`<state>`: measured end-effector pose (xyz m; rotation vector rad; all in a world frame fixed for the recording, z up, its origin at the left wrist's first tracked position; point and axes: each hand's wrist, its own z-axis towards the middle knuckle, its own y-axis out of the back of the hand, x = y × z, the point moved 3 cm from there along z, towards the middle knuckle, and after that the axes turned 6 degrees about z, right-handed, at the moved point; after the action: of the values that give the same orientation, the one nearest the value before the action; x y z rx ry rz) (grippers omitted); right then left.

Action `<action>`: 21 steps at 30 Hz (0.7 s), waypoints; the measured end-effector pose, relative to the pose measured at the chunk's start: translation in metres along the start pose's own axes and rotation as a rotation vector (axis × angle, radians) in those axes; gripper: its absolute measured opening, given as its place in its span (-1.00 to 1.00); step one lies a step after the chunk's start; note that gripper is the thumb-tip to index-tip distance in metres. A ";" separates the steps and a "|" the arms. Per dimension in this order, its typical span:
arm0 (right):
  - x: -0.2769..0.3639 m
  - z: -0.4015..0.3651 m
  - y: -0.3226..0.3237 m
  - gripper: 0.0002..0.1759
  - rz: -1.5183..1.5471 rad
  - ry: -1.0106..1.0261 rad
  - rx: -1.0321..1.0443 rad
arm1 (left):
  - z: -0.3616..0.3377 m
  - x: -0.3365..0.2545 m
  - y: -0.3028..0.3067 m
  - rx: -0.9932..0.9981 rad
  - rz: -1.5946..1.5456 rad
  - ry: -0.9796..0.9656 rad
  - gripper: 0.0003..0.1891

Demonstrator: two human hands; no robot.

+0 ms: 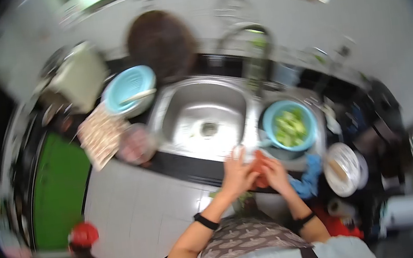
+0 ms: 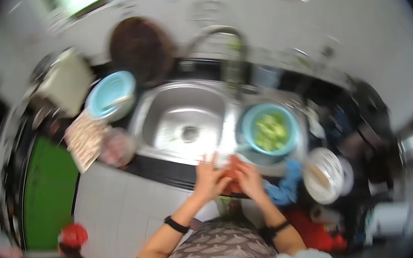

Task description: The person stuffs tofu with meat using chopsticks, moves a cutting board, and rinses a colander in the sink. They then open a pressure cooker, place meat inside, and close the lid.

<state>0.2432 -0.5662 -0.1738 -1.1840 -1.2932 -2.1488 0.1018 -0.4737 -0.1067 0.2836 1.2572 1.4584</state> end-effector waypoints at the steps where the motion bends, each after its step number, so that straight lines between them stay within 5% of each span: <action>1: 0.015 0.003 0.010 -0.69 -0.031 0.005 0.017 | -0.002 0.003 0.012 -0.011 -0.012 0.014 -0.56; 5: 0.035 0.019 0.027 -0.77 -0.126 0.102 -0.124 | -0.035 0.022 0.051 -0.076 -0.119 0.040 -0.48; 6: 0.050 0.027 0.025 -0.85 0.123 -0.047 -0.156 | -0.050 0.028 0.062 -0.072 -0.153 0.071 -0.47; 13: 0.183 0.052 -0.060 -0.84 0.422 0.158 -0.155 | -0.184 0.070 0.160 -0.146 -0.113 0.372 -0.49; 18: 0.298 0.013 -0.148 -0.81 0.578 0.273 0.255 | -0.311 0.079 0.218 -0.363 -0.052 0.828 -0.58; 21: 0.337 -0.010 -0.199 -0.79 0.495 0.630 0.470 | -0.384 0.075 0.229 -0.584 -0.001 1.052 -0.61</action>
<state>-0.0890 -0.4370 -0.0120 -0.4953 -0.9981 -1.5449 -0.3419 -0.5669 -0.1123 -0.9942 1.5068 1.9683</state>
